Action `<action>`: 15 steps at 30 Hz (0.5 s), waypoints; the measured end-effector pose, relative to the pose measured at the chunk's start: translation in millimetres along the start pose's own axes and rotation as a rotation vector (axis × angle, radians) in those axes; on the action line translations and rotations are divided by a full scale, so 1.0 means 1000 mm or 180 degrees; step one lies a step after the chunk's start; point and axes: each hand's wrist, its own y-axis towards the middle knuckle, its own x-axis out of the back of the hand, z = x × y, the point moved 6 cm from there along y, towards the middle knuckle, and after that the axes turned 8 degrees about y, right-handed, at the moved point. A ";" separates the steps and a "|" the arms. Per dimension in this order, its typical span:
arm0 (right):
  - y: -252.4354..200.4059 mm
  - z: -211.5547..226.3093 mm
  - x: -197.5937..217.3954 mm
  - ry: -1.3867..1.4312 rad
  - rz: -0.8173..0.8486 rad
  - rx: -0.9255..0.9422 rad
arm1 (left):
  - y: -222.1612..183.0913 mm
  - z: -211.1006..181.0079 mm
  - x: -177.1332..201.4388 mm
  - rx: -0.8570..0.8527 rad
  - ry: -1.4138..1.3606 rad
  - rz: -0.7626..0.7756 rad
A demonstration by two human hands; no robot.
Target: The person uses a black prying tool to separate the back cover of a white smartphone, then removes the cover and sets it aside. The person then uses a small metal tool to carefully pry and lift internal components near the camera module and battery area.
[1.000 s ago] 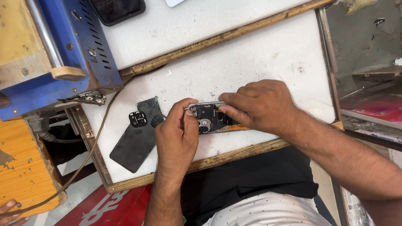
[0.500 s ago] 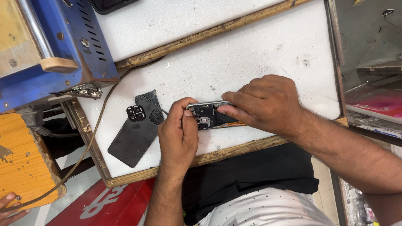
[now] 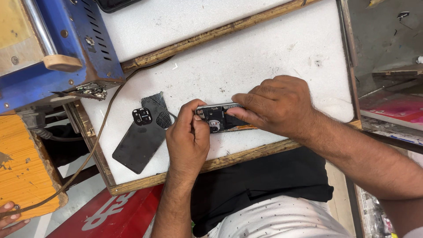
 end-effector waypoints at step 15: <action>0.000 0.000 0.002 0.0070 -0.0062 -0.0011 | -0.001 -0.003 0.000 -0.0308 0.0080 -0.0031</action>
